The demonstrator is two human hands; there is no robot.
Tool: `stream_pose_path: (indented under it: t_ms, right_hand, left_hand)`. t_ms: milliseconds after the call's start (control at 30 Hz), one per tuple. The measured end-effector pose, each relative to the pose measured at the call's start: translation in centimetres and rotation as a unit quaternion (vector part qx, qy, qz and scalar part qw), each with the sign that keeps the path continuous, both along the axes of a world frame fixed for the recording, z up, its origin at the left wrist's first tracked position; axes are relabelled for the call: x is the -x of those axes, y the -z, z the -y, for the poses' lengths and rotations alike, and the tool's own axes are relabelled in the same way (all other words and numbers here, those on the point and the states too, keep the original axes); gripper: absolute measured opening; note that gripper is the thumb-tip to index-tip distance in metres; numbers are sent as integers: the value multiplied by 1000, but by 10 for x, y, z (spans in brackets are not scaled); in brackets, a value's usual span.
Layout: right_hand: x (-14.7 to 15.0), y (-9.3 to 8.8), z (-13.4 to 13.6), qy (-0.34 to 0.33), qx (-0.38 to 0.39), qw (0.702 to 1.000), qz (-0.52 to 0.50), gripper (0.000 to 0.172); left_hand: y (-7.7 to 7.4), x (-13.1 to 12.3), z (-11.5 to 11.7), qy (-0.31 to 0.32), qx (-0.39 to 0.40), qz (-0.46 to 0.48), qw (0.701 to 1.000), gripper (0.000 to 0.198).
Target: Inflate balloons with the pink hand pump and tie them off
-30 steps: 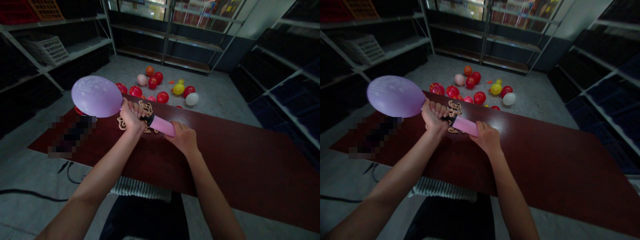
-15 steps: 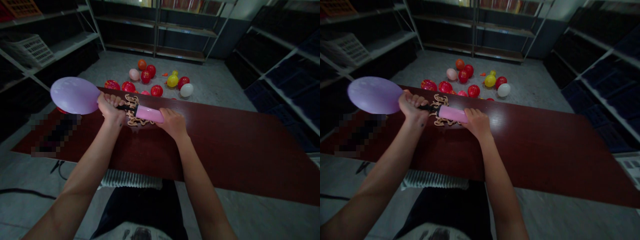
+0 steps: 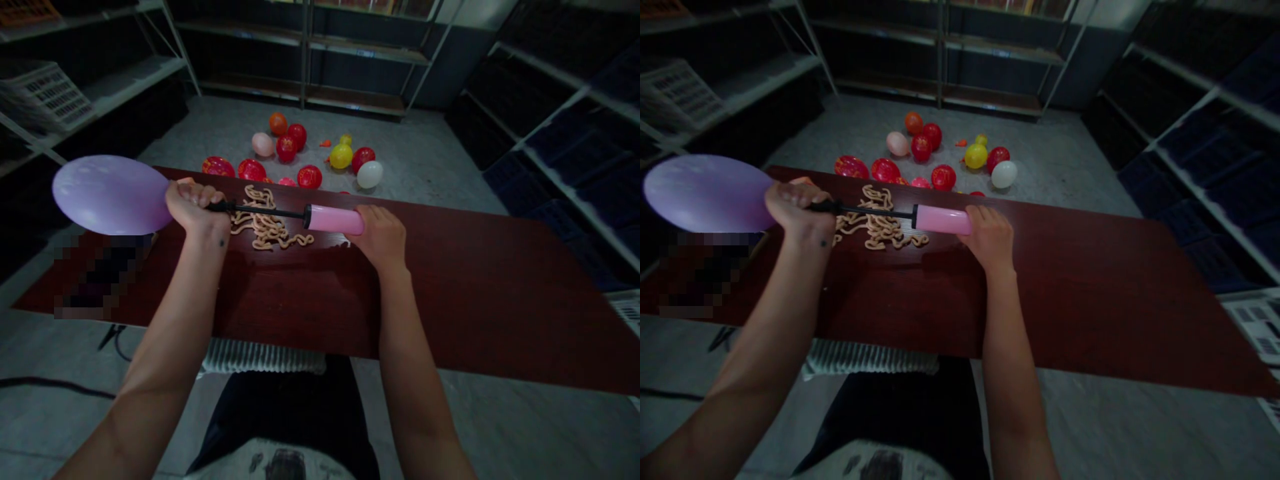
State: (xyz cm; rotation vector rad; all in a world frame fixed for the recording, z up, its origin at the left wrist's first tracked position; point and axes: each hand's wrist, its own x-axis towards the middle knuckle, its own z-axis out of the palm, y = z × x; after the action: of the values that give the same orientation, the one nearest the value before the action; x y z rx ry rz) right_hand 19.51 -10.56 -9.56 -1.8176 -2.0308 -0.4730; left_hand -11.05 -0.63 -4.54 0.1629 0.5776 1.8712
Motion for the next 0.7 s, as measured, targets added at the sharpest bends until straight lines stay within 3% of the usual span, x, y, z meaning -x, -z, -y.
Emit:
stream_pose_path:
  t_ms: [200,267,500,700]
  right_hand:
    - [12,-4,2,3,32,999,12,37]
    - [17,-5,2,1,41,999,13,38]
    - [60,-4,0,-14,65,998,-10,40]
    - [90,-1,-1,-23,55,998,-26,40]
  left_hand:
    - [17,11,-8,-17,-29,-53,998,37]
    - [13,6,-4,-41,-16,-20,999,39]
    - [-9,-39,24,2,21,-11,1000,50]
    - [4,-41,20,36,16,-27,999,54]
